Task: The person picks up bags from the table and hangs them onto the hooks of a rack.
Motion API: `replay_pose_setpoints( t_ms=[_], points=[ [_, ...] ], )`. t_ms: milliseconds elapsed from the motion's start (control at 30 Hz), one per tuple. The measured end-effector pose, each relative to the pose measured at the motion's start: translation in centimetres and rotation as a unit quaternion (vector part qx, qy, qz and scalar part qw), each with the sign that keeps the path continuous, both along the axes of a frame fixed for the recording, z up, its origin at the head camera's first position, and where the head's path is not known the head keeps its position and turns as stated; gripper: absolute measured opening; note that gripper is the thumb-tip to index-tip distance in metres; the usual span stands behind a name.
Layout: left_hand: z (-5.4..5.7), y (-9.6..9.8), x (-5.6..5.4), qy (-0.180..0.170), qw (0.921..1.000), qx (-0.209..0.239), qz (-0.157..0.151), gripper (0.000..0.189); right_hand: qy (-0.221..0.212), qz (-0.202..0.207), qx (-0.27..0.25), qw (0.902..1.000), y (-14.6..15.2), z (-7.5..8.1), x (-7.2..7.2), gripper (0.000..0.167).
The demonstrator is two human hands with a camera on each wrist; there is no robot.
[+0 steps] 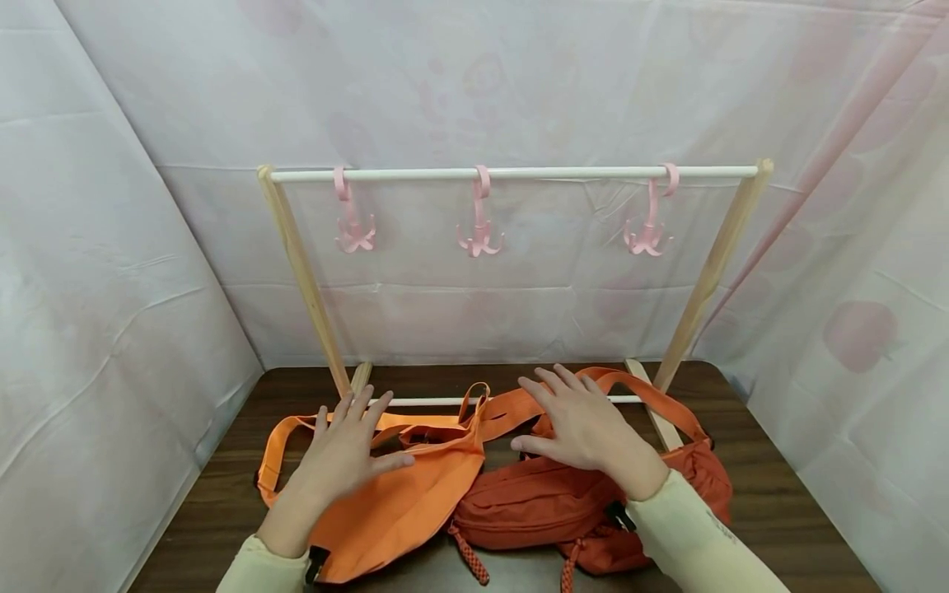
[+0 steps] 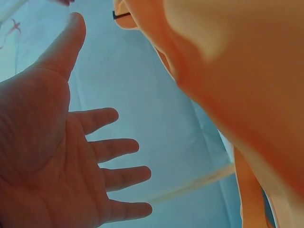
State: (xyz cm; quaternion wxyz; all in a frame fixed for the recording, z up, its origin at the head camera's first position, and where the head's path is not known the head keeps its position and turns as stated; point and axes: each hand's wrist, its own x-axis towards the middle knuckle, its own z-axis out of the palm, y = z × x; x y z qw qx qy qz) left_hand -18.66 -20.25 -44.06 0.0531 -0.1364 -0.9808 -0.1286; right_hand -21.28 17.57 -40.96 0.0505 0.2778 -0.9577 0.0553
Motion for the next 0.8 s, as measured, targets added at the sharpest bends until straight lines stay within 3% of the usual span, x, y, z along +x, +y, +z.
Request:
replay_pose_setpoints(
  t_ms=[200, 433, 800],
  points=[
    [-0.2, -1.3, -0.4, 0.005, 0.9999, -0.009, -0.003, 0.097, 0.005, 0.005, 0.029, 0.9996, -0.6, 0.3, -0.3, 0.094],
    [-0.3, -2.9, -0.5, -0.018, 0.9995, -0.026, 0.003, 0.083, 0.001, 0.009, 0.062, 0.9980, -1.1, 0.7, -0.4, 0.091],
    [-0.7, -5.0, -1.5, -0.023, 0.9975, -0.066, 0.003, 0.066, 0.016, 0.024, 0.064, 0.9975, -1.9, 1.0, -0.8, 0.086]
  ],
)
